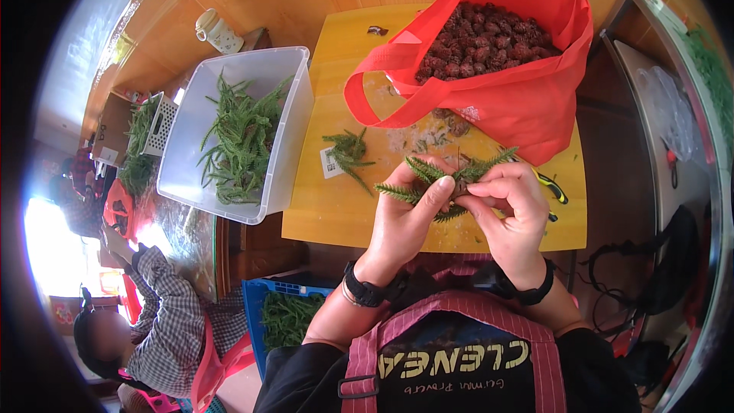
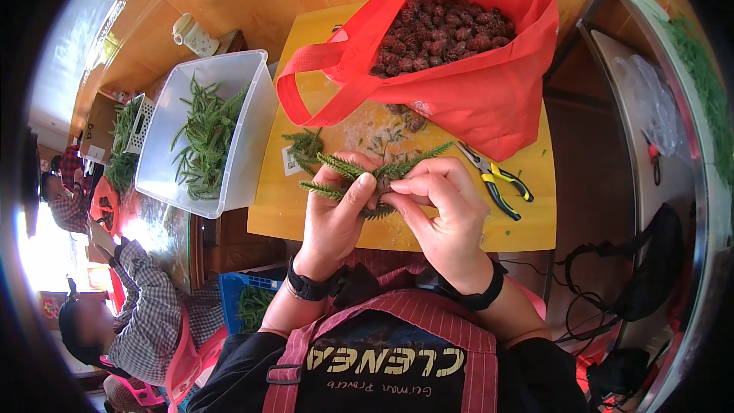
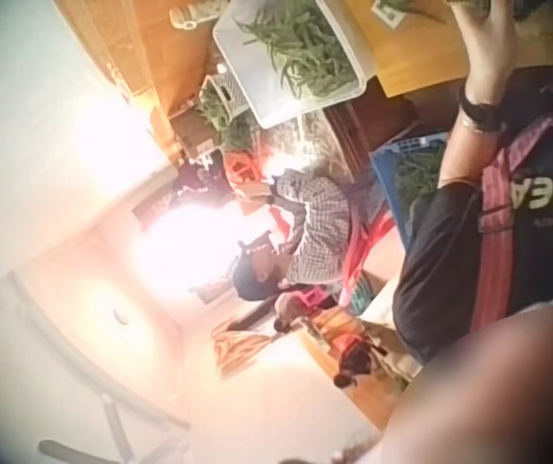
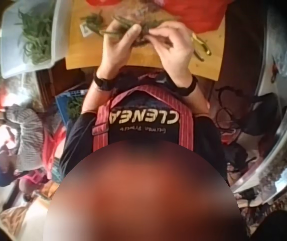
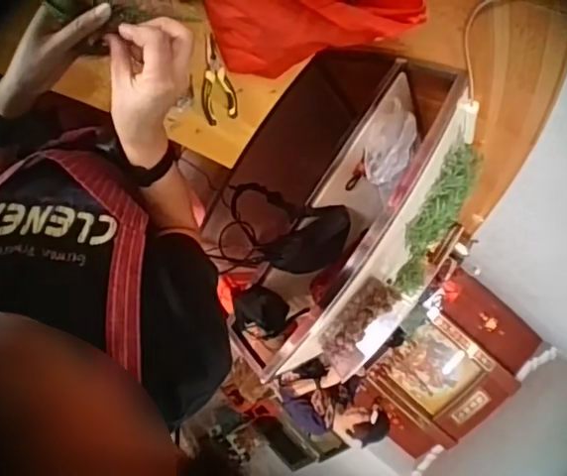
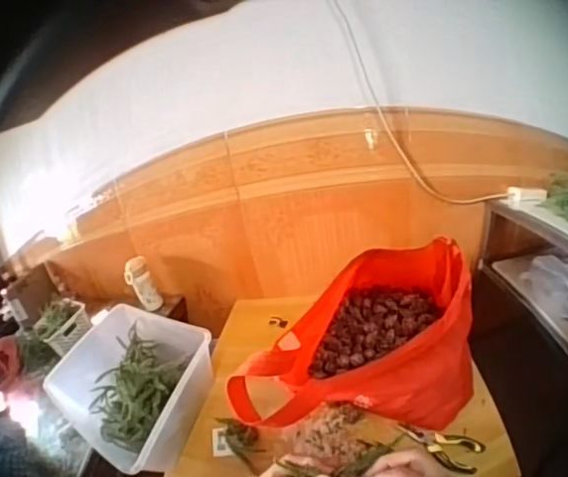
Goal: Trimming green stems or branches using yellow pruners on a cutting board.
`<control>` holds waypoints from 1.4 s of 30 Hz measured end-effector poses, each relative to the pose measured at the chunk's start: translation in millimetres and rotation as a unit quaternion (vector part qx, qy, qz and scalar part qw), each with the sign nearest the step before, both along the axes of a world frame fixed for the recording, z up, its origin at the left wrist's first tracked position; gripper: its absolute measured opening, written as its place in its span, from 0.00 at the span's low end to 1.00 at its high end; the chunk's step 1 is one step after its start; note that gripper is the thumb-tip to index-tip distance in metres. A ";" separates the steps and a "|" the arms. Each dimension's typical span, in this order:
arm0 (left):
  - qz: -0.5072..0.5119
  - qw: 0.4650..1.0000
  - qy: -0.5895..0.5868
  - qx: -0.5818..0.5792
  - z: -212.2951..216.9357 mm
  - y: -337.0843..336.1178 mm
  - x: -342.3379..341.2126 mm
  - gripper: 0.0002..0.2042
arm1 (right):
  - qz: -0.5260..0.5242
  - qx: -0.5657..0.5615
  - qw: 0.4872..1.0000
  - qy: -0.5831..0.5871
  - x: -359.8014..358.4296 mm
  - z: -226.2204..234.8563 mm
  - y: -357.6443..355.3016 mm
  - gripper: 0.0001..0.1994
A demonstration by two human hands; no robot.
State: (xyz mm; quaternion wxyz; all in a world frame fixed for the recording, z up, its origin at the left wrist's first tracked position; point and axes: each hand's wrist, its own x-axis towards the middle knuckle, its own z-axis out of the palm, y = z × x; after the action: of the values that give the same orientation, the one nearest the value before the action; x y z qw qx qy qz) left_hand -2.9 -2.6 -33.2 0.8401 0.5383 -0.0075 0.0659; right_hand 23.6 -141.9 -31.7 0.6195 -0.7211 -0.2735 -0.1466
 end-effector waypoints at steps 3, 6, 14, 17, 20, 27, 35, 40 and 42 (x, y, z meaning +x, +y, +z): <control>0.008 1.000 0.005 -0.001 -0.2 0.1 -3.0 0.08 | 0.016 0.008 1.000 0.013 -1.0 1.9 1.2 0.12; 0.033 0.999 -0.038 0.021 -3.7 -1.2 -3.1 0.10 | 0.015 -0.007 1.000 0.003 -2.0 4.2 0.9 0.12; 0.062 0.994 -0.067 0.062 -8.6 -0.6 -5.3 0.09 | 0.008 -0.036 0.999 -0.017 -1.9 5.6 0.0 0.11; 0.075 0.990 -0.082 0.089 -2.4 -4.2 -9.1 0.08 | 0.004 -0.053 0.998 -0.030 -2.2 7.2 -2.0 0.11; 0.094 0.971 -0.165 0.144 -11.3 -3.4 -6.3 0.07 | -0.001 -0.065 0.997 -0.043 -4.2 9.5 -3.4 0.11; 0.060 0.987 -0.102 0.106 -3.4 -6.7 -13.4 0.08 | -0.022 -0.084 0.992 -0.091 -4.7 15.2 -8.0 0.12; 0.101 0.942 -0.182 0.263 -2.8 1.9 -13.2 0.08 | 0.016 -0.119 0.986 -0.114 3.0 30.5 -21.5 0.13; 0.087 0.950 -0.168 0.248 -1.2 5.1 -15.6 0.09 | 0.081 -0.201 0.972 -0.096 19.8 50.7 -28.0 0.16; 0.081 0.942 -0.187 0.265 2.8 7.0 -10.5 0.11 | 0.126 -0.213 0.966 -0.069 30.3 49.6 -29.1 0.19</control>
State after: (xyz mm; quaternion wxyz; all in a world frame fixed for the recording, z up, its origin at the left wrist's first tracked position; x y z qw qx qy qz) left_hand -13.4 4.4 -30.4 0.6421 0.7183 -0.1383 0.2293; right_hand 53.9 -171.0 17.9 0.4448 -0.7842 -0.4291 -0.0550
